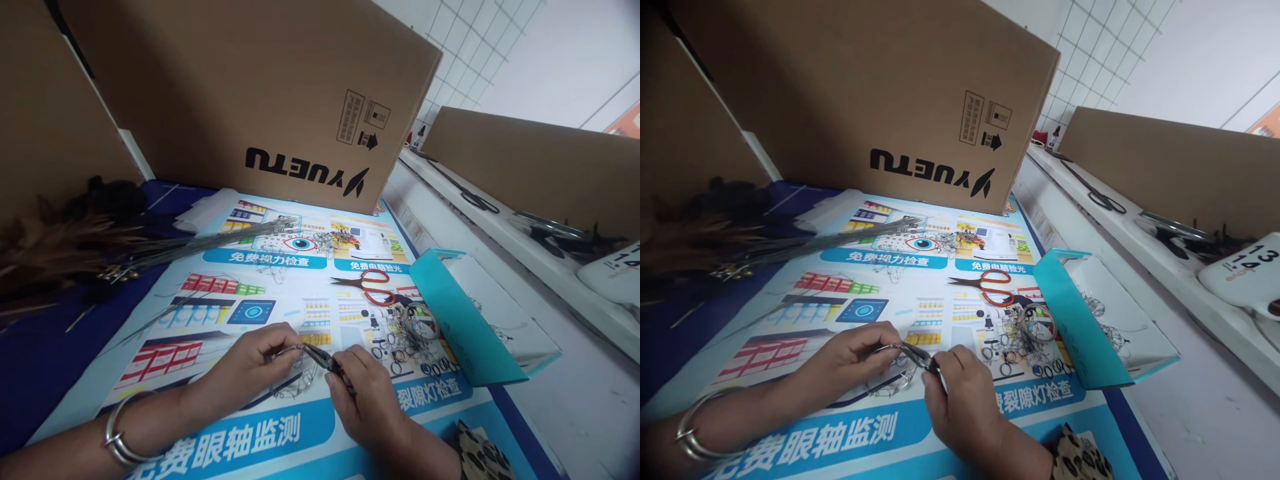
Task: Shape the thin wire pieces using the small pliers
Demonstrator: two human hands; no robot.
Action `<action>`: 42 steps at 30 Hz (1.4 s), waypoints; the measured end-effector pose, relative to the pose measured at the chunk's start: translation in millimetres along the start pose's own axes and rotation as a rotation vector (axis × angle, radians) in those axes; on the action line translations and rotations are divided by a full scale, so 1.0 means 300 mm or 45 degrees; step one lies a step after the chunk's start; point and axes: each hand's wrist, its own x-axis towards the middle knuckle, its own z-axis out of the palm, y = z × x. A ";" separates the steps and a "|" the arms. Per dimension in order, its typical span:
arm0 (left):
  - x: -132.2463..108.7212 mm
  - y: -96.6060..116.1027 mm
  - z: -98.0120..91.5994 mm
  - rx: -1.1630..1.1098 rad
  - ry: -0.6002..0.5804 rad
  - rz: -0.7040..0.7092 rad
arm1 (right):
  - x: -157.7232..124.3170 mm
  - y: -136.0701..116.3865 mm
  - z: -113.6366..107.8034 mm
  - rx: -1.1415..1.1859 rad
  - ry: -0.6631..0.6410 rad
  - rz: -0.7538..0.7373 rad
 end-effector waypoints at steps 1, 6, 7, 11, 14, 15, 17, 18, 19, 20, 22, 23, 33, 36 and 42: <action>0.000 -0.002 0.000 0.002 -0.001 0.010 | 0.000 0.000 0.000 -0.008 0.000 -0.002; -0.004 -0.001 -0.001 0.070 0.031 0.093 | -0.003 -0.010 -0.002 -0.059 -0.018 0.009; -0.006 0.002 -0.001 0.088 0.044 0.108 | -0.003 -0.013 -0.003 -0.068 -0.025 0.010; -0.014 0.012 0.000 0.147 0.066 0.140 | -0.004 -0.018 -0.006 -0.099 -0.043 -0.005; -0.019 0.015 0.001 0.174 0.071 0.147 | -0.003 -0.016 -0.005 -0.120 -0.048 -0.009; -0.020 0.015 0.001 0.180 0.071 0.149 | -0.003 -0.014 -0.004 -0.121 -0.049 -0.011; -0.020 0.013 0.001 0.190 0.065 0.154 | -0.003 -0.010 -0.002 -0.111 -0.053 -0.016; -0.020 0.011 0.000 0.193 0.062 0.158 | -0.003 -0.009 -0.002 -0.103 -0.056 -0.017; -0.019 0.010 0.000 0.194 0.060 0.162 | -0.003 -0.008 -0.002 -0.093 -0.058 -0.016; -0.017 0.009 0.000 0.192 0.060 0.165 | -0.004 -0.007 -0.002 -0.084 -0.062 -0.013; -0.014 0.009 0.001 0.182 0.057 0.161 | -0.005 -0.008 -0.003 -0.063 -0.073 -0.001; -0.012 0.009 0.001 0.174 0.054 0.154 | -0.006 -0.010 -0.005 -0.051 -0.080 0.008; -0.002 0.003 0.001 0.113 0.036 0.103 | -0.003 -0.004 -0.008 0.000 -0.116 0.042; 0.001 -0.005 0.004 0.088 0.037 0.089 | -0.003 0.003 -0.007 -0.014 -0.119 0.022; -0.002 -0.026 0.002 -0.014 -0.046 0.011 | -0.004 0.001 -0.012 -0.099 -0.118 -0.018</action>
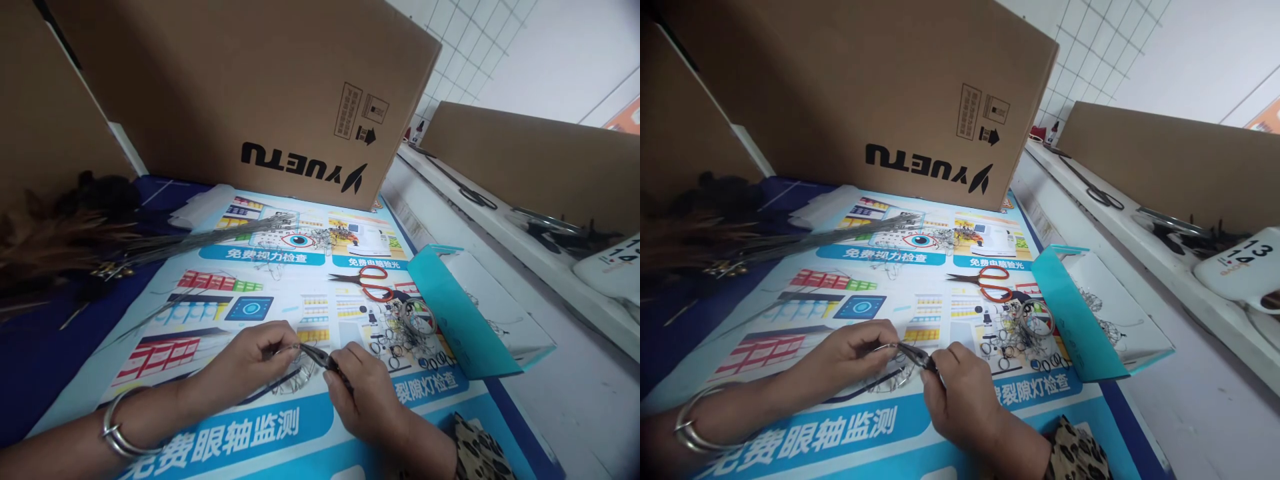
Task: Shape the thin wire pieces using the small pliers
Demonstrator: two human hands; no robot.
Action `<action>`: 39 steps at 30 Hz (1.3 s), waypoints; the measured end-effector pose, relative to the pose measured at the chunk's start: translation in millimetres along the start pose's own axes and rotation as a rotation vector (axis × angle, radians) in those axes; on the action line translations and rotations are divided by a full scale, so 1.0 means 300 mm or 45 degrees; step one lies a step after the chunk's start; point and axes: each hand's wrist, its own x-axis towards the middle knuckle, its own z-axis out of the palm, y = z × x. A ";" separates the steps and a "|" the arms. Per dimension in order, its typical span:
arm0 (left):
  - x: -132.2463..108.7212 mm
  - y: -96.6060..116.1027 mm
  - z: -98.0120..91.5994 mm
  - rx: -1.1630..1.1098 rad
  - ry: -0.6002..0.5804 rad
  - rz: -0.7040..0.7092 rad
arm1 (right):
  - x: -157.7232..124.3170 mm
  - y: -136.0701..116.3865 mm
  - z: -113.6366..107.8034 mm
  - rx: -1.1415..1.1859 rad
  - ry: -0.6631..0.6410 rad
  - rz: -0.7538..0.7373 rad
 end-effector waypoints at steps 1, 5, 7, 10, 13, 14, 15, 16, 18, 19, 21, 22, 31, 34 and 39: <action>0.000 -0.001 -0.001 -0.002 -0.009 -0.003 | -0.001 -0.001 -0.001 -0.016 -0.005 0.000; 0.000 0.003 -0.005 0.034 -0.002 0.021 | -0.002 -0.004 -0.001 -0.066 -0.012 0.000; 0.000 0.006 -0.005 0.051 0.007 0.032 | -0.002 -0.003 -0.001 -0.079 -0.007 -0.002; -0.001 0.010 -0.004 0.071 0.013 0.043 | -0.001 -0.002 -0.001 -0.076 0.003 -0.013; -0.002 0.011 -0.005 0.094 0.010 0.045 | -0.001 -0.003 -0.002 -0.055 0.011 -0.020; -0.002 0.012 -0.005 0.099 0.007 0.046 | -0.001 -0.004 -0.002 -0.048 0.012 -0.019; -0.002 0.011 -0.005 0.100 0.007 0.047 | -0.002 -0.005 -0.002 -0.041 0.011 -0.016; -0.002 0.011 -0.005 0.097 0.007 0.045 | -0.002 -0.006 -0.001 -0.035 0.010 -0.011; -0.002 0.011 -0.004 0.072 0.005 0.026 | -0.002 -0.008 0.000 -0.024 0.002 0.004; -0.001 0.010 -0.003 0.053 0.005 0.007 | -0.001 -0.009 0.001 -0.018 -0.004 0.013; 0.000 0.009 -0.001 -0.001 0.000 -0.035 | 0.000 -0.008 0.003 -0.004 -0.007 0.029; 0.002 0.009 -0.001 -0.030 -0.006 -0.053 | 0.001 -0.006 0.005 0.003 -0.004 0.031; 0.012 -0.003 -0.006 -0.232 0.048 -0.222 | -0.001 0.033 -0.001 0.062 0.135 0.000; 0.010 -0.002 -0.005 -0.229 0.062 -0.202 | 0.003 0.040 -0.010 0.066 0.136 0.051; 0.009 0.002 -0.002 -0.190 0.083 -0.187 | 0.005 0.040 -0.007 0.064 0.078 0.060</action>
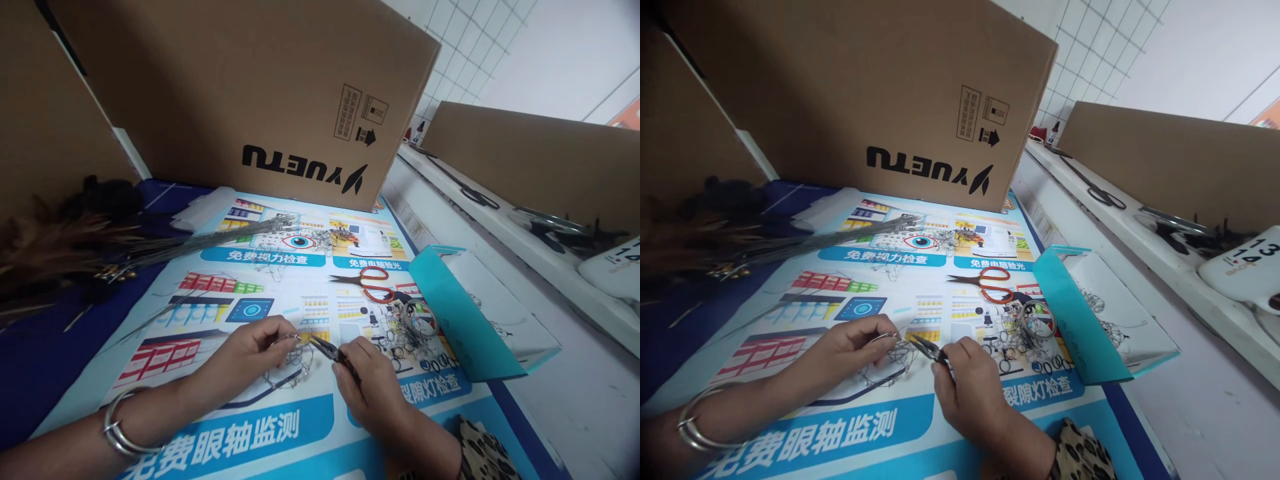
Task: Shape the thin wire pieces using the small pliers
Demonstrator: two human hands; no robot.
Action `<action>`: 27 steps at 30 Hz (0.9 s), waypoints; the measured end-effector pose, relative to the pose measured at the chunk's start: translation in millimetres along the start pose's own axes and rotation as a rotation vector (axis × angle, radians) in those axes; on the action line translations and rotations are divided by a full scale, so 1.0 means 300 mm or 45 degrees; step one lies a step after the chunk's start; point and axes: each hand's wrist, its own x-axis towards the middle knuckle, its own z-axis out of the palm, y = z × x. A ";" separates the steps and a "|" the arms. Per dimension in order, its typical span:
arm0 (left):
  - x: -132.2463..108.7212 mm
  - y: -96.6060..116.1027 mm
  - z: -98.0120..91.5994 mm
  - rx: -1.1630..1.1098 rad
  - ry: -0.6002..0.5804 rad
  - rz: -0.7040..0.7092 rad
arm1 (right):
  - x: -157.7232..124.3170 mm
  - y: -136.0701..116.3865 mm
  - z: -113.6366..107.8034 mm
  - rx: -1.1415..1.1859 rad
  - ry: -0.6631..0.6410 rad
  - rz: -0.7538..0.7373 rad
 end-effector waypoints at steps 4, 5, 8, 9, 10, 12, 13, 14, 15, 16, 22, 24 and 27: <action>0.000 -0.004 -0.002 0.035 -0.021 0.036 | -0.003 -0.006 0.006 -0.011 -0.014 -0.016; 0.001 -0.005 -0.002 0.048 -0.025 0.043 | -0.003 -0.007 0.007 -0.018 -0.011 -0.020; 0.001 -0.004 -0.003 0.083 -0.028 0.060 | -0.005 -0.006 0.011 -0.035 -0.006 -0.031; 0.001 -0.003 -0.003 0.094 -0.026 0.066 | -0.005 -0.005 0.012 -0.043 -0.008 -0.032; 0.001 -0.001 -0.003 0.103 -0.024 0.074 | -0.006 -0.003 0.014 -0.052 -0.012 -0.032; 0.001 0.003 -0.003 0.119 -0.020 0.093 | -0.007 0.000 0.015 -0.067 -0.022 -0.034; 0.000 0.005 -0.003 0.124 -0.019 0.099 | -0.007 0.002 0.016 -0.072 -0.021 -0.036; 0.000 0.007 -0.002 0.125 -0.019 0.101 | -0.008 0.003 0.016 -0.074 -0.019 -0.040; 0.000 0.008 -0.002 0.122 -0.021 0.098 | -0.008 0.004 0.017 -0.076 -0.017 -0.044; 0.000 0.009 -0.002 0.116 -0.022 0.090 | -0.008 0.005 0.018 -0.078 -0.014 -0.049; 0.001 0.012 -0.002 0.077 -0.050 0.059 | -0.007 0.001 0.019 -0.105 -0.019 -0.064; 0.002 0.009 -0.002 0.073 -0.051 0.052 | -0.007 -0.001 0.018 -0.108 -0.031 -0.062; 0.003 0.002 -0.001 0.072 -0.047 0.062 | -0.009 -0.001 0.017 -0.101 -0.045 -0.054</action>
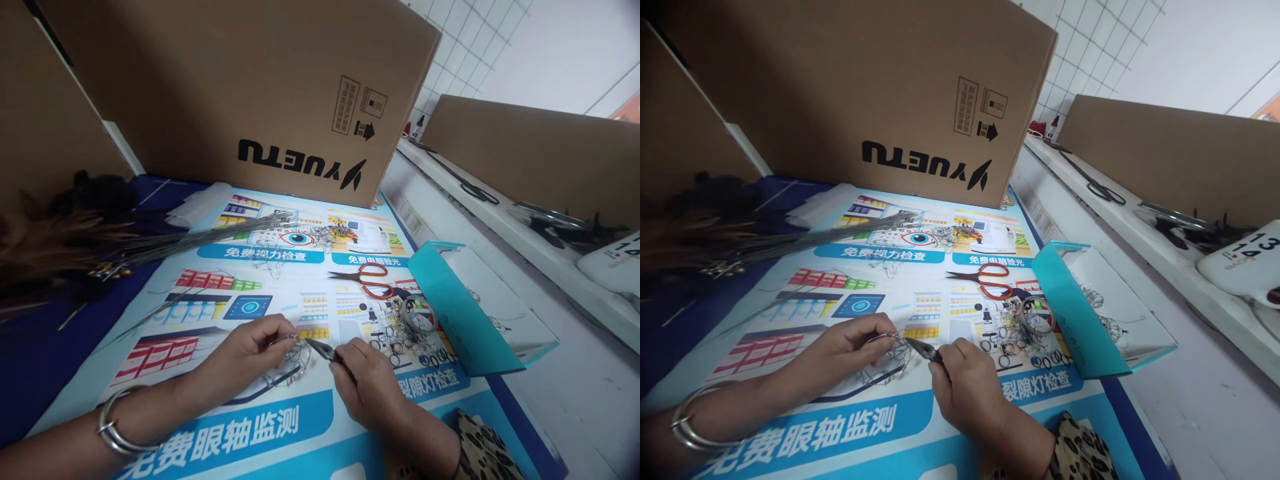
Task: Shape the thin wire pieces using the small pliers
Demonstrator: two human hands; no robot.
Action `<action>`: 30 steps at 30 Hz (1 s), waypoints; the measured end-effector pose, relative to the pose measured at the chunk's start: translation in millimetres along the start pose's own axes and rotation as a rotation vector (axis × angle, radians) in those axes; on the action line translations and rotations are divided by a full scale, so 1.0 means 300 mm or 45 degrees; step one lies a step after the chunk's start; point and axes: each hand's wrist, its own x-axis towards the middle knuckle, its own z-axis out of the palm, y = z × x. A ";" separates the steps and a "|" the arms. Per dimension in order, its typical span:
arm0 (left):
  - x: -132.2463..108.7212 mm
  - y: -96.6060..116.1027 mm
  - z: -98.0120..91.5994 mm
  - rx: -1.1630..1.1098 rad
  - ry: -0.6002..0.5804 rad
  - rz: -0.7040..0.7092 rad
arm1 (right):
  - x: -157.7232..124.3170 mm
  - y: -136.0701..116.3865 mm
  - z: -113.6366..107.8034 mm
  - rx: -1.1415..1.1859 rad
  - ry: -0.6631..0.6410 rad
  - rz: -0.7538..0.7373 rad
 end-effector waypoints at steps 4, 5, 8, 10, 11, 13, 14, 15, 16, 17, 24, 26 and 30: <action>0.002 -0.005 0.002 -0.024 -0.007 -0.012 | -0.001 0.005 0.001 0.041 0.009 0.006; 0.002 -0.003 0.002 -0.035 -0.009 -0.019 | 0.000 0.006 0.001 0.060 0.010 0.007; 0.002 0.005 0.000 -0.089 -0.030 -0.080 | 0.002 0.007 0.000 0.134 -0.011 0.008; 0.001 0.010 -0.001 -0.149 -0.060 -0.134 | 0.004 0.007 -0.004 0.184 -0.037 0.020; 0.001 0.011 -0.001 -0.177 -0.076 -0.148 | 0.005 0.006 -0.006 0.205 -0.052 0.030; -0.001 0.010 -0.001 -0.215 -0.106 -0.144 | 0.009 0.004 -0.011 0.242 -0.082 0.050; -0.001 0.008 -0.001 -0.223 -0.118 -0.131 | 0.012 0.003 -0.014 0.257 -0.095 0.058; -0.002 0.005 -0.001 -0.223 -0.125 -0.121 | 0.014 0.002 -0.017 0.269 -0.105 0.068; -0.003 0.002 -0.001 -0.220 -0.128 -0.116 | 0.016 0.002 -0.019 0.278 -0.113 0.078; -0.003 0.000 0.000 -0.216 -0.130 -0.116 | 0.018 0.001 -0.021 0.285 -0.121 0.086; 0.000 0.005 -0.001 -0.133 -0.075 -0.082 | 0.014 -0.004 -0.032 0.305 -0.155 0.087; 0.000 0.007 -0.001 -0.102 -0.058 -0.071 | 0.012 -0.004 -0.033 0.304 -0.159 0.085; -0.001 0.001 0.002 -0.072 -0.041 -0.059 | 0.011 -0.001 -0.030 0.291 -0.158 0.076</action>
